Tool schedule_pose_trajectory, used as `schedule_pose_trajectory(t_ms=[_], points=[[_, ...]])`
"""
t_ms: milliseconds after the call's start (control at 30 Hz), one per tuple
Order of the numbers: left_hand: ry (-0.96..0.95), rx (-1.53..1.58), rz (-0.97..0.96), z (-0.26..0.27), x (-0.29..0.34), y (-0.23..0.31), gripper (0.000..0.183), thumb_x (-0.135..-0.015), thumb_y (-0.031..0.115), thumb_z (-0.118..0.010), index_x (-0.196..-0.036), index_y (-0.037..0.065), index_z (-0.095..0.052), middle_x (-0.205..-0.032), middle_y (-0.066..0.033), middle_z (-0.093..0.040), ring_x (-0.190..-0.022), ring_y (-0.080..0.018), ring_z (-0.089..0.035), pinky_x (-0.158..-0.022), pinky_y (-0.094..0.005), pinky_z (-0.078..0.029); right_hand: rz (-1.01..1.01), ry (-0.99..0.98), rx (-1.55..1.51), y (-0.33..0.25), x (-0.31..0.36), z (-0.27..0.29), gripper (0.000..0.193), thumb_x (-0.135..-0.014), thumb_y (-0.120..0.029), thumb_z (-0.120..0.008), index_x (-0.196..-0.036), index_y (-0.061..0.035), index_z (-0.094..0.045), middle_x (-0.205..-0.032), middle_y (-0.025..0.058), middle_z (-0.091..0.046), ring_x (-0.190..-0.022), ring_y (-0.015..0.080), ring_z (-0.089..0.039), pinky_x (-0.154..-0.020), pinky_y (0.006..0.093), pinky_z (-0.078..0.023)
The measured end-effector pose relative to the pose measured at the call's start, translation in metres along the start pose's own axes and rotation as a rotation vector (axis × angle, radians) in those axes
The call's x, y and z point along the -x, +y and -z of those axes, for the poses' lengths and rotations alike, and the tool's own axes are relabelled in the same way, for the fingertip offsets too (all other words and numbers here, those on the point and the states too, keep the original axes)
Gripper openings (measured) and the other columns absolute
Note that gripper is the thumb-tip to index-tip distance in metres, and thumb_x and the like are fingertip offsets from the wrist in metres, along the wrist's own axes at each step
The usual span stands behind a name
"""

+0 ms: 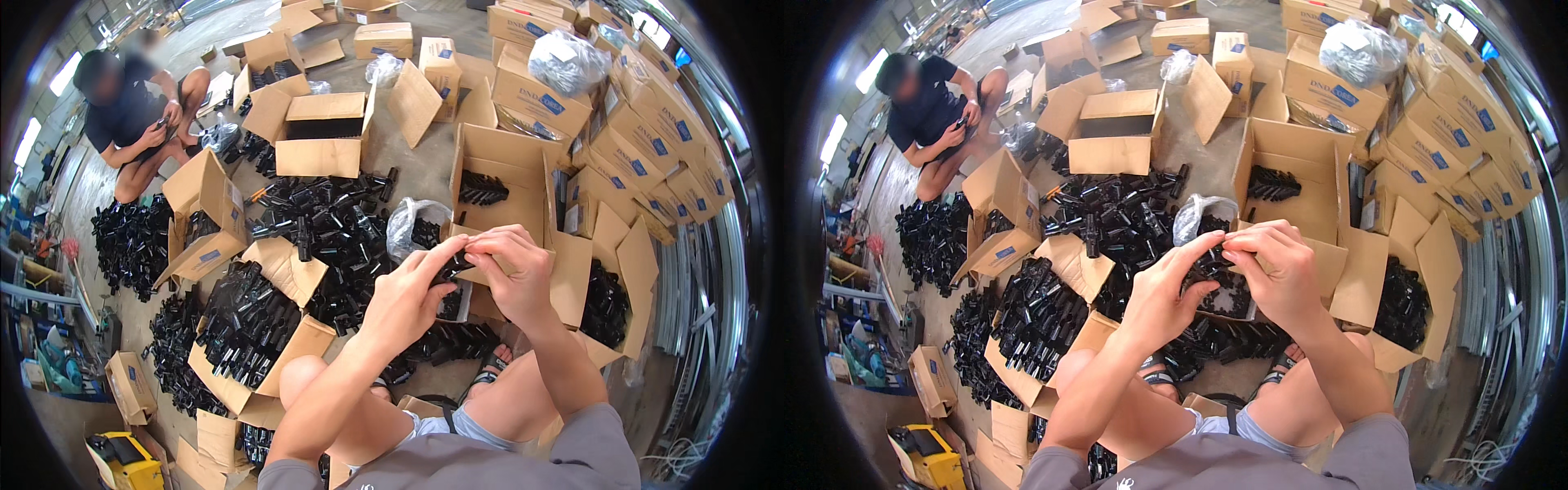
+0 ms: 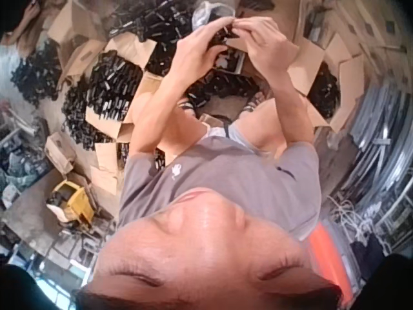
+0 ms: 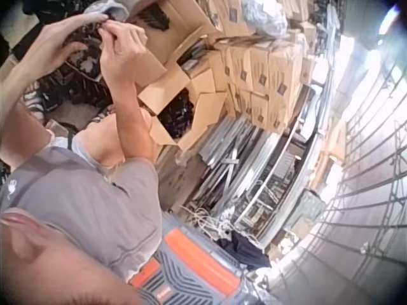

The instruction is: The person picks up black plastic components and small metal pins from cardboard boxes on the floor, fits them together by hand, and places the assembled units into a separate box.

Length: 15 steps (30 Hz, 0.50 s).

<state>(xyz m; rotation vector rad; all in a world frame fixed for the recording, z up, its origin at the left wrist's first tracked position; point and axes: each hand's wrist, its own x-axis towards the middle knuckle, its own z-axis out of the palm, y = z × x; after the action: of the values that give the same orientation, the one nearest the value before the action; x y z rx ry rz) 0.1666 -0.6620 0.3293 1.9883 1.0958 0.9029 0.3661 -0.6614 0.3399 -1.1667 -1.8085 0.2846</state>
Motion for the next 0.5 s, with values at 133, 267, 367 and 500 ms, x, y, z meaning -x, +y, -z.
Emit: schedule_pose_trajectory(t_ms=[133,267,367,500], points=[[0.006,-0.014,-0.060,-0.009,-0.005,0.002,0.067,-0.083,-0.002,-0.077,-0.144,0.009,-0.053,-0.134,-0.0139,-0.066,-0.115,-0.0305,-0.069,-0.089,-0.0379,-0.059,-0.018,-0.005,0.013,0.008,0.004,0.009,0.015,-0.084,-0.001,-0.077,-0.098,-0.0049,-0.075,-0.100,0.0081,-0.076,-0.095,0.0259,-0.070,-0.089,0.0353,-0.052],[-0.068,0.416,0.143,-0.017,-0.010,0.003,0.065,-0.087,-0.015,-0.069,-0.146,0.006,-0.051,-0.136,-0.0090,-0.063,-0.110,-0.0150,-0.068,-0.091,-0.0303,-0.059,-0.294,0.062,-0.275,0.012,0.010,0.013,0.029,-0.091,-0.003,-0.074,-0.120,-0.0022,-0.068,-0.115,0.0106,-0.072,-0.103,0.0227,-0.069,-0.095,0.0361,-0.054],[0.001,0.611,0.140,-0.020,-0.012,0.002,0.065,-0.087,-0.006,-0.075,-0.145,0.011,-0.053,-0.135,-0.0117,-0.065,-0.109,-0.0130,-0.067,-0.086,-0.0308,-0.059,-0.522,-0.045,-0.723,0.021,0.014,0.017,0.043,-0.098,-0.010,-0.070,-0.137,0.0012,-0.055,-0.125,0.0134,-0.066,-0.113,0.0185,-0.065,-0.096,0.0355,-0.057],[-0.061,0.763,0.184,-0.020,-0.011,-0.004,0.065,-0.088,-0.009,-0.073,-0.146,0.009,-0.052,-0.142,-0.0076,-0.059,-0.113,-0.0138,-0.064,-0.089,-0.0292,-0.058,-0.656,-0.098,-0.949,0.024,0.018,0.017,0.046,-0.100,-0.018,-0.069,-0.138,0.0020,-0.054,-0.124,0.0122,-0.067,-0.112,0.0176,-0.066,-0.099,0.0353,-0.058]])
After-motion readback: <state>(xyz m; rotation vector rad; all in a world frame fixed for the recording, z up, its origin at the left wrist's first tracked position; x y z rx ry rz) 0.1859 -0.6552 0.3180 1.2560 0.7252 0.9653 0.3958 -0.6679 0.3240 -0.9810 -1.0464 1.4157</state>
